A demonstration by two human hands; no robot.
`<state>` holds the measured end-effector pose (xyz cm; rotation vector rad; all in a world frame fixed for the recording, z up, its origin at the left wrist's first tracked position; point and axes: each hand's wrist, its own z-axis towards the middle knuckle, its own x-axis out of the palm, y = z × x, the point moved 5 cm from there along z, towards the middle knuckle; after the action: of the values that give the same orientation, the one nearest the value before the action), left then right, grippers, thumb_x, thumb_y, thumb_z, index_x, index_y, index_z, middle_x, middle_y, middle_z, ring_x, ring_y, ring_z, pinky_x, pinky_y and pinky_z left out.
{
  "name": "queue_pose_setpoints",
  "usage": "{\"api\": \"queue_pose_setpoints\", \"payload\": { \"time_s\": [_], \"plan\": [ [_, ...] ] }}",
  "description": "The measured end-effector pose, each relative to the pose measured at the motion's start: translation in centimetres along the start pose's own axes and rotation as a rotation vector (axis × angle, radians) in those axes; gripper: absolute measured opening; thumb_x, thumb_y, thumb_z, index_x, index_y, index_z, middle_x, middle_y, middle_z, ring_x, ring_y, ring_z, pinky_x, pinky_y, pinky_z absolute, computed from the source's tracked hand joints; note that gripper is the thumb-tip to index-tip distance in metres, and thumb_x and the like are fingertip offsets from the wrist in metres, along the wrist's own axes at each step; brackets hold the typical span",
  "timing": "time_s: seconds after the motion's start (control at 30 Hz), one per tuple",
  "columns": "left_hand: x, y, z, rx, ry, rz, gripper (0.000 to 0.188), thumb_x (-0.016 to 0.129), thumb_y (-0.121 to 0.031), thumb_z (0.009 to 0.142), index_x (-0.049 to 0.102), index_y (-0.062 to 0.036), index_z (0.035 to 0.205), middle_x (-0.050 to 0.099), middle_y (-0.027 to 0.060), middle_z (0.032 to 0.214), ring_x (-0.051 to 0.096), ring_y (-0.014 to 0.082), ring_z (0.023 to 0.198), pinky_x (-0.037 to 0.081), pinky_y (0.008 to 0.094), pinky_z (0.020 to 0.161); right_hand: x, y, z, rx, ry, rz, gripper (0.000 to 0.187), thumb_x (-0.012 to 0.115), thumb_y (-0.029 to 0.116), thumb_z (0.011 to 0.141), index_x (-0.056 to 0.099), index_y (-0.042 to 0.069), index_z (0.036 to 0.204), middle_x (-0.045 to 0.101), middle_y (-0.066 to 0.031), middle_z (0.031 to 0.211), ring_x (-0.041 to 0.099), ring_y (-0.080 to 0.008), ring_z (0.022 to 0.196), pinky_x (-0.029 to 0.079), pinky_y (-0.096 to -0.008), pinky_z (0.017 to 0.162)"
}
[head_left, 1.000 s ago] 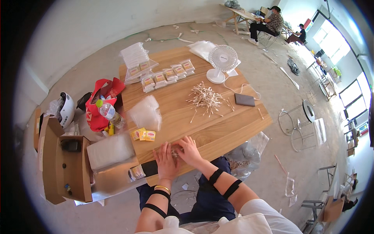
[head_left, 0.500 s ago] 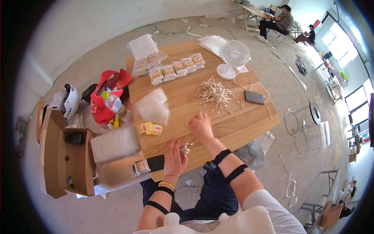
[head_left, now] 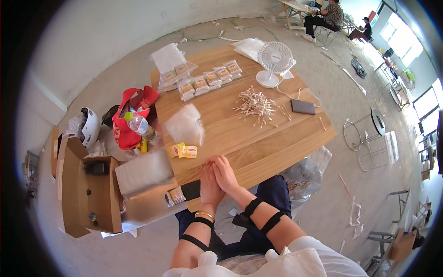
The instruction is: Counting and organizing cotton swabs into groups and packing them.
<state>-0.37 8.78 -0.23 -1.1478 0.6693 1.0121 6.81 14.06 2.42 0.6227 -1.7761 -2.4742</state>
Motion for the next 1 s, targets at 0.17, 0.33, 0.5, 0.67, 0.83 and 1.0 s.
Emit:
{"api": "queue_pose_setpoints", "payload": {
  "time_s": [0.17, 0.33, 0.5, 0.67, 0.83, 1.0],
  "plan": [
    [-1.3, 0.1, -0.3, -0.025, -0.031, -0.15, 0.073, 0.068, -0.013, 0.08, 0.039, 0.0006, 0.146, 0.048, 0.0223, 0.144, 0.041, 0.0391, 0.141, 0.023, 0.056, 0.124, -5.7, -1.7, 0.4, 0.036, -0.195, -0.244, 0.021, 0.054, 0.004, 0.095, 0.063, 0.003, 0.114, 0.06, -0.0184, 0.118, 0.055, -0.0395, 0.116, 0.045, -0.0449, 0.103],
    [-2.0, 0.0, -0.3, -0.016, -0.035, -0.19, 0.072, 0.067, -0.01, 0.079, 0.041, -0.0008, 0.145, 0.049, 0.0218, 0.143, 0.043, 0.0382, 0.139, 0.024, 0.0553, 0.123, -7.8, -2.3, -0.5, -0.007, -0.207, -0.477, 0.02, 0.057, 0.005, 0.094, 0.063, 0.004, 0.113, 0.057, -0.0162, 0.12, 0.052, -0.0379, 0.122, 0.042, -0.0464, 0.108],
    [-2.6, 1.9, 1.3, -0.066, 0.227, -0.197, 0.068, 0.064, -0.002, 0.077, 0.044, -0.0013, 0.142, 0.052, 0.021, 0.139, 0.045, 0.038, 0.136, 0.026, 0.0545, 0.123, -7.7, -2.2, -0.3, 0.003, -0.165, -0.58, 0.024, 0.058, 0.005, 0.092, 0.061, 0.005, 0.116, 0.055, -0.0146, 0.122, 0.049, -0.0381, 0.126, 0.039, -0.0472, 0.113],
    [-2.2, 2.2, 1.2, -0.014, 0.175, -0.031, 0.073, 0.066, -0.016, 0.086, 0.035, 0.0033, 0.149, 0.04, 0.0245, 0.153, 0.033, 0.041, 0.146, 0.021, 0.0555, 0.124, -7.5, -1.8, -0.3, 0.008, -0.168, -0.554, 0.026, 0.059, 0.005, 0.091, 0.061, 0.005, 0.117, 0.055, -0.0145, 0.122, 0.049, -0.0382, 0.126, 0.038, -0.0476, 0.114],
    [-0.9, 0.1, -2.3, 0.097, 0.187, 0.203, 0.09, 0.064, -0.039, 0.094, 0.02, 0.0095, 0.156, 0.02, 0.028, 0.164, 0.018, 0.0429, 0.153, 0.013, 0.0574, 0.125, -7.7, -2.0, -0.4, -0.006, -0.195, -0.583, 0.026, 0.06, 0.005, 0.09, 0.062, 0.005, 0.116, 0.056, -0.0144, 0.12, 0.05, -0.0362, 0.125, 0.039, -0.047, 0.114],
    [-1.7, -1.5, -2.4, 0.049, 0.29, 0.197, 0.093, 0.061, -0.047, 0.095, 0.019, 0.0101, 0.156, 0.021, 0.0293, 0.163, 0.016, 0.0426, 0.154, 0.009, 0.0585, 0.125, -8.1, -2.0, -0.4, -0.037, -0.218, -0.576, 0.022, 0.059, 0.006, 0.093, 0.062, 0.005, 0.114, 0.056, -0.0127, 0.119, 0.052, -0.0349, 0.122, 0.041, -0.0461, 0.112]
  ]
}}
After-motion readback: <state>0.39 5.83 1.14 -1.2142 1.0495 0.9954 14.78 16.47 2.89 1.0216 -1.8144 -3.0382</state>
